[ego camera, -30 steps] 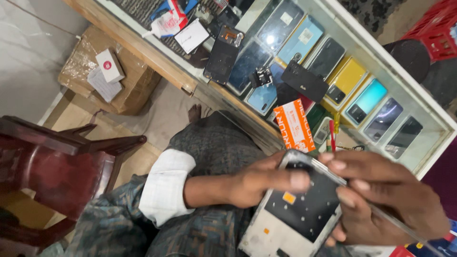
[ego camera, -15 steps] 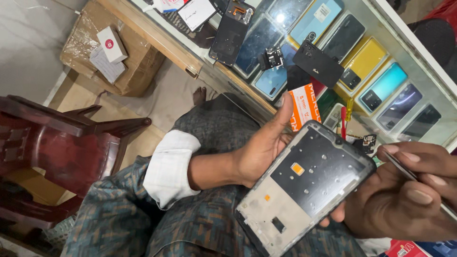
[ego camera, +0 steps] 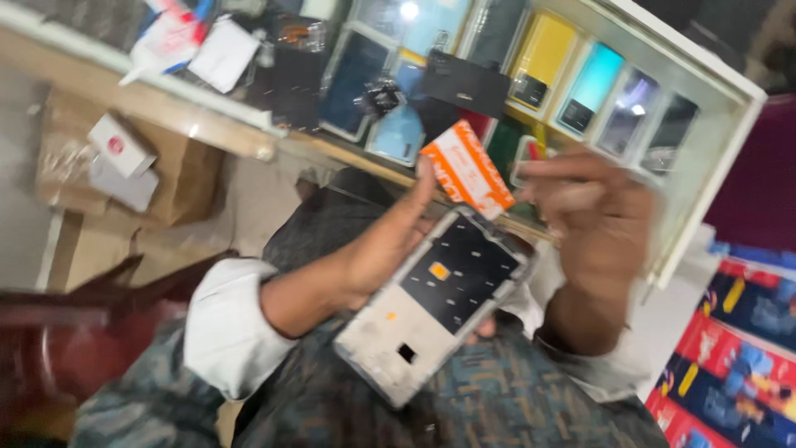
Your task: The person disassembles a mobile phone using a metal prying tool and a screwdriver. They remove the back cover, pry open the frame, and unscrew internal components. The person handles the phone and tools throughout the process.
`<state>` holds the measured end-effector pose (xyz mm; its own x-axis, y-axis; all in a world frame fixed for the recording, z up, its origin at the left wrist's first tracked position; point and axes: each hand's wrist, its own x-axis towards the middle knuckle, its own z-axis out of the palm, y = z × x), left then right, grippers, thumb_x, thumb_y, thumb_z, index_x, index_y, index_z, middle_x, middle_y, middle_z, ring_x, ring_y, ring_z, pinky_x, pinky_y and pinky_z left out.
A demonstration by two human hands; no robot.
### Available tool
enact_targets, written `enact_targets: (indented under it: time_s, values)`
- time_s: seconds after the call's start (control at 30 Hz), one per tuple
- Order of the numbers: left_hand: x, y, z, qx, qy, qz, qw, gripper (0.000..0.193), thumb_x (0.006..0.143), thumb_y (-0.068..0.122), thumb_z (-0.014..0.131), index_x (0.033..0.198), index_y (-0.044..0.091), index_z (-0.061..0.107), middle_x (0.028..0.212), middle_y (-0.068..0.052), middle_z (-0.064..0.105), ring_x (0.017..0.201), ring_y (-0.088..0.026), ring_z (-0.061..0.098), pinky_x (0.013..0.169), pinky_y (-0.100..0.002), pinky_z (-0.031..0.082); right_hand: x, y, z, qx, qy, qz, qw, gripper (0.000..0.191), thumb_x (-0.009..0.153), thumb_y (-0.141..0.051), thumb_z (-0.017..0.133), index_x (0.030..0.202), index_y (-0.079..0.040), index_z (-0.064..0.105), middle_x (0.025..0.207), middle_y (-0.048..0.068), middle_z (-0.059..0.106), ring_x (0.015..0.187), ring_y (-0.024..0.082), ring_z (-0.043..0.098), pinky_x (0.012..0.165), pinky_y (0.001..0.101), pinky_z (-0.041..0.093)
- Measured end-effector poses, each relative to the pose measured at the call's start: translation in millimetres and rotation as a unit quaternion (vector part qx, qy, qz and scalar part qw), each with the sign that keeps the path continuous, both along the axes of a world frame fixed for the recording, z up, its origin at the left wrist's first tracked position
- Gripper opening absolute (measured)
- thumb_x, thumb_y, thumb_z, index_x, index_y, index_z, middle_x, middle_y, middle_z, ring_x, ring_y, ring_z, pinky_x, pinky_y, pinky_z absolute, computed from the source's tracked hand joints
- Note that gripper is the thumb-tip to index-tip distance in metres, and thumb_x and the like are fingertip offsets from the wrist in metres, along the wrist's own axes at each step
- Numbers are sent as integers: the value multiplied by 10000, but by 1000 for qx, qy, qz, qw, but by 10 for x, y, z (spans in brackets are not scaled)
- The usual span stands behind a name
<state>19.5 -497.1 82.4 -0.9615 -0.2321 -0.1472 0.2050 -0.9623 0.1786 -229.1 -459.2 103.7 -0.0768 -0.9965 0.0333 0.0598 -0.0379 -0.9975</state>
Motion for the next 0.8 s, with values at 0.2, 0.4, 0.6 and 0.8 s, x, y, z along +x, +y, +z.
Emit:
enact_targets:
  time_s: [0.2, 0.4, 0.6, 0.8]
  values:
    - [-263, -150, -299, 8, -124, -150, 981, 1247, 774, 964, 303, 1410, -98, 456, 1036, -286, 697, 899, -388, 743, 802, -506, 629, 18, 81, -365, 166, 49, 130, 976, 232, 910, -152, 754, 1052, 27, 711, 954, 76, 731, 909, 119, 688, 774, 243, 542]
    - [-391, -272, -716, 169, -66, -55, 982, 1330, 796, 963, 249, 1619, -79, 316, 1490, -272, 562, 1322, -383, 588, 1104, -509, 500, -144, 428, -1028, 221, -232, -112, 941, 196, 900, -88, 725, 1065, 7, 678, 926, 69, 733, 790, 123, 692, 730, 251, 553]
    - [-450, -52, -1216, -7, -80, 168, 982, 1161, 812, 871, 346, 1539, -35, 356, 1495, -220, 549, 1326, -371, 618, 1029, -600, 520, -38, 723, -1708, 230, -239, -243, 911, 185, 918, -81, 719, 1050, -60, 590, 705, -53, 553, 483, 8, 388, 421, 206, 270]
    - [-732, -106, -1980, -350, -398, 237, 814, 334, 1008, 139, 718, 1256, -59, 616, 1203, -183, 726, 1040, -198, 693, 918, -344, 571, -77, 830, -2280, 197, -68, -138, 968, 112, 1027, -104, 705, 1043, -2, 662, 821, -18, 661, 691, 47, 557, 617, 229, 429]
